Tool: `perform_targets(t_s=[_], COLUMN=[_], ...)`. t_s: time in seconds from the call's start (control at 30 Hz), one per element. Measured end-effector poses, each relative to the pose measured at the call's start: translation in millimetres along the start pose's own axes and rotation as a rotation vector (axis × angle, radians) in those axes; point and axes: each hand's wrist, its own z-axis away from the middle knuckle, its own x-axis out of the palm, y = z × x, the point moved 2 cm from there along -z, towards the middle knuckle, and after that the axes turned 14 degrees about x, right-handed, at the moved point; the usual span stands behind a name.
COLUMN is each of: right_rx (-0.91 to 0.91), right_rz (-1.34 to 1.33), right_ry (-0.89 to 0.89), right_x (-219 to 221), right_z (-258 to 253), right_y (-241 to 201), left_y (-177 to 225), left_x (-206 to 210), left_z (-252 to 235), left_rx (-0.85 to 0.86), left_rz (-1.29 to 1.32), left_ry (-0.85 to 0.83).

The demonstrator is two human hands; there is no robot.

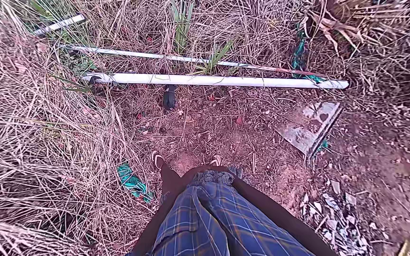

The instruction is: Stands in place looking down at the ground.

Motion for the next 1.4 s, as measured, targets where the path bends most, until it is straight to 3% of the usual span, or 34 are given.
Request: perform_targets(t_s=[0.03,0.1,0.23,0.3,0.4,0.43,0.6,0.7,0.83,0.97,1.1,1.23,1.4], right_rx=[-0.02,-0.044,-0.091,0.207,-0.127,-0.165,-0.123,-0.04,-0.029,-0.029,-0.061,-0.022,0.043], right_rz=[-0.033,-0.033,0.118,0.266,0.088,0.033,-0.026,-0.048,-0.118,-0.086,0.233,0.216,0.135], right_ry=[0.005,-0.006,-0.041,0.007,0.031,0.022,0.027,-0.013,-0.02,-0.027,-0.13,-0.136,-0.076], right_x=[-1,-5,-11,-4,-6,-6,-6,-8,-6,-4,-6,-2,-2], right_z=[3,18,46,79,18,5,4,10,8,1,-1,-13,-7], right_y=[-1,-10,-28,-61,-6,5,4,-5,-3,1,-10,-4,-4], left_y=[8,37,52,55,62,64,59,48,88,56,82,82,41], left_x=[-3,-27,-39,-41,-43,-45,-44,-32,-63,-42,-57,-57,-27], left_z=[3,7,10,11,12,12,9,7,14,9,14,15,4], left_rx=[0.012,-0.05,-0.085,-0.082,-0.047,-0.035,-0.051,-0.052,-0.122,-0.077,-0.13,-0.092,-0.048], left_rz=[-0.005,0.094,0.125,0.133,0.199,0.213,0.171,0.136,0.184,0.103,0.241,0.283,0.11], left_ry=[0.052,-0.055,-0.093,-0.101,-0.055,-0.047,-0.105,-0.039,-0.166,-0.131,-0.092,-0.063,-0.016])
